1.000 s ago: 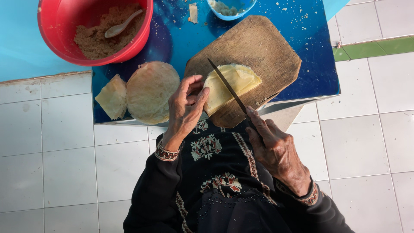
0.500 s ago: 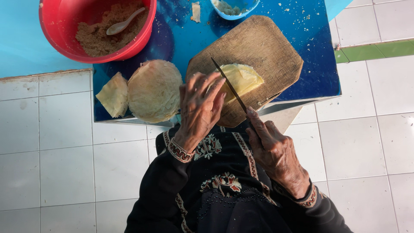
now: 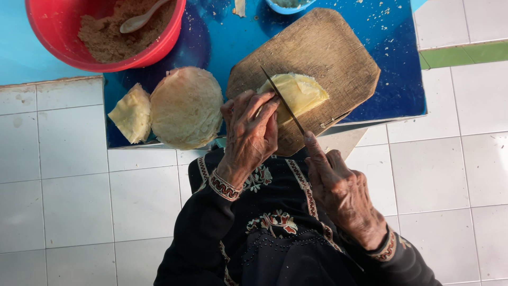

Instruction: The person peels thin round pastry wrappers apart one at a time from a stack on a wooden board, then uses a knife to cut a wrapper into pieces on the board. They gather the separated pieces, wipe the table with a cloth, and continue peeling another wrapper.

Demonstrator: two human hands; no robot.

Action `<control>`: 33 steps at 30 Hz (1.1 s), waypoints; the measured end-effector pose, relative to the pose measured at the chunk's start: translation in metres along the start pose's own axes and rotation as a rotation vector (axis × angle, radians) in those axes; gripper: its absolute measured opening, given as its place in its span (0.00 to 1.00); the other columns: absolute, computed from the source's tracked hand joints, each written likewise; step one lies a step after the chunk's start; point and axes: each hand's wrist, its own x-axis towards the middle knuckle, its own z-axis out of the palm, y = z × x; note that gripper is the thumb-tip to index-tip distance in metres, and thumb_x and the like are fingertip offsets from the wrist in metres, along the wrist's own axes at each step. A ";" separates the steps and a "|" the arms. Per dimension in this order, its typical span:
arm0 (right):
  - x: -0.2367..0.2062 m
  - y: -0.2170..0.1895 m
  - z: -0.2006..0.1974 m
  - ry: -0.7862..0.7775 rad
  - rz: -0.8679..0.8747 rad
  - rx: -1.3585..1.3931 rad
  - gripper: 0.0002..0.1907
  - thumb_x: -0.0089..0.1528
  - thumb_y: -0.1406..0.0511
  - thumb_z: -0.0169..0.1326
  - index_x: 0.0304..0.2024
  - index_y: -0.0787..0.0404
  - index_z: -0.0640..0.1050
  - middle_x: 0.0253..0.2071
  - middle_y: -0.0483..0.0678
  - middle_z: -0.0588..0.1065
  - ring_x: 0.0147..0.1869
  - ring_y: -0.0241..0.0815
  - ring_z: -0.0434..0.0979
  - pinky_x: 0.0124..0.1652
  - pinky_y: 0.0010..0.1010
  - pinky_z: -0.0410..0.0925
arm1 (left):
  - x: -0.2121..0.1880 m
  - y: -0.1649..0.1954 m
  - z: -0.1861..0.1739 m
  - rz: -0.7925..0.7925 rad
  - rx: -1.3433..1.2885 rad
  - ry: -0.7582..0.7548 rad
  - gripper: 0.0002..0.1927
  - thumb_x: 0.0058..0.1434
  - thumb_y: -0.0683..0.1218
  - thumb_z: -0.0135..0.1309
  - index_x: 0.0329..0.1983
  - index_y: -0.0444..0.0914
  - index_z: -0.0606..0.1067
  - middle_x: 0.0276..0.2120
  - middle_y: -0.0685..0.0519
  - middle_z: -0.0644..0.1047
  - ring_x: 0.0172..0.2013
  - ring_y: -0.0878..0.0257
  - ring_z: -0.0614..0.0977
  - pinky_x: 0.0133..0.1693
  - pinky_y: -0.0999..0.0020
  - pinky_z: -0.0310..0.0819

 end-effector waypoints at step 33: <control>-0.017 0.009 -0.008 -0.047 -0.035 0.016 0.34 0.63 0.71 0.57 0.72 0.57 0.64 0.25 0.47 0.70 0.16 0.39 0.67 0.16 0.36 0.62 | -0.004 0.002 0.008 -0.082 0.058 0.027 0.13 0.63 0.43 0.59 0.51 0.44 0.76 0.55 0.62 0.76 0.58 0.61 0.73 0.58 0.43 0.50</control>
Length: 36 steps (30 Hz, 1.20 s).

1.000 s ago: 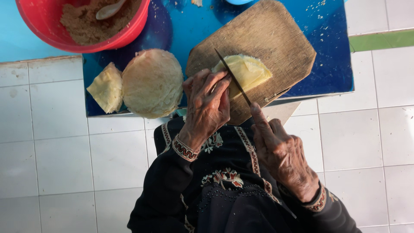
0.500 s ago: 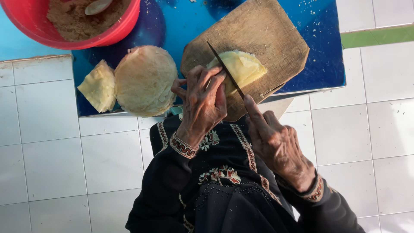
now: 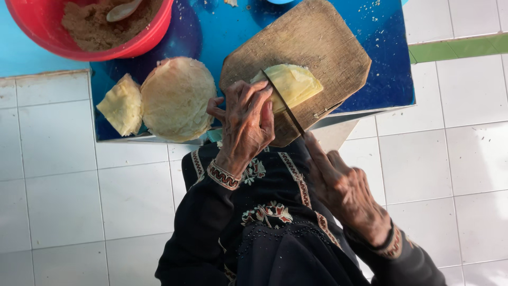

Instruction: The person peels thin round pastry wrappers apart one at a time from a stack on a wooden board, then uses a knife to cut a wrapper into pieces on the board. They gather the separated pieces, wipe the table with a cloth, and continue peeling another wrapper.

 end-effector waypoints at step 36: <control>0.124 0.191 -0.007 0.326 -0.047 -0.160 0.14 0.74 0.63 0.55 0.60 0.60 0.80 0.44 0.54 0.76 0.41 0.46 0.77 0.38 0.36 0.71 | 0.013 -0.027 -0.017 -0.294 -0.446 -0.211 0.24 0.62 0.47 0.60 0.58 0.35 0.67 0.44 0.45 0.80 0.44 0.54 0.84 0.46 0.58 0.80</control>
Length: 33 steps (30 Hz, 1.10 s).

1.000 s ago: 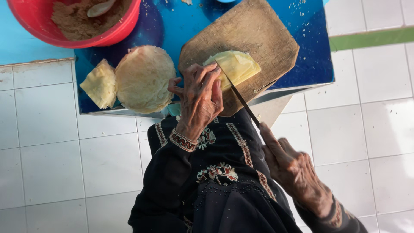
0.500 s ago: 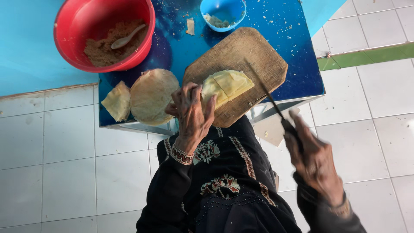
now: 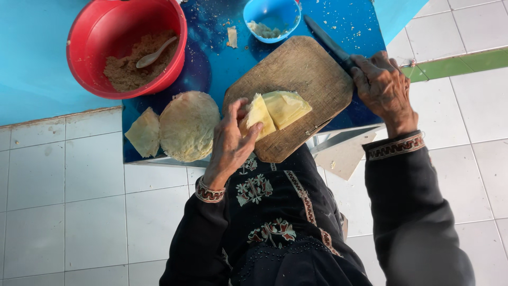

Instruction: The person peels thin round pastry wrappers apart one at a time from a stack on a wooden board, then uses a knife to cut a wrapper into pieces on the board. They gather the separated pieces, wipe the table with a cloth, and continue peeling another wrapper.

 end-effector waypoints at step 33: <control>0.009 -0.127 0.008 -0.183 0.300 0.714 0.15 0.66 0.66 0.62 0.53 0.65 0.79 0.43 0.48 0.82 0.44 0.33 0.81 0.42 0.22 0.72 | 0.087 0.009 0.011 0.168 0.128 -0.322 0.28 0.60 0.49 0.66 0.60 0.40 0.69 0.50 0.50 0.81 0.49 0.54 0.84 0.49 0.59 0.79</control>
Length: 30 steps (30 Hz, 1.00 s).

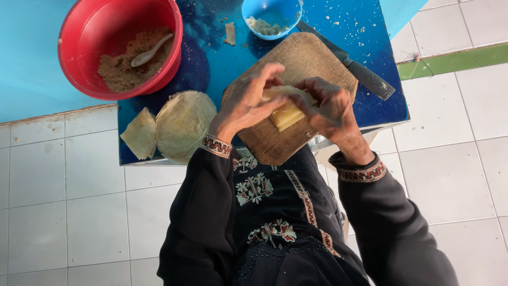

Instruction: The person peels thin round pastry wrappers apart one at a time from a stack on a wooden board, then uses a knife to cut a wrapper into pieces on the board. They gather the separated pieces, wipe the table with a cloth, and continue peeling another wrapper.

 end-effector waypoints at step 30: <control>-0.006 0.003 -0.021 0.004 -0.956 -0.658 0.18 0.62 0.69 0.62 0.55 0.58 0.81 0.53 0.52 0.73 0.56 0.50 0.73 0.55 0.44 0.64 | -0.015 -0.006 0.017 0.057 0.177 -0.088 0.29 0.63 0.58 0.61 0.62 0.41 0.70 0.57 0.47 0.71 0.60 0.46 0.73 0.58 0.48 0.67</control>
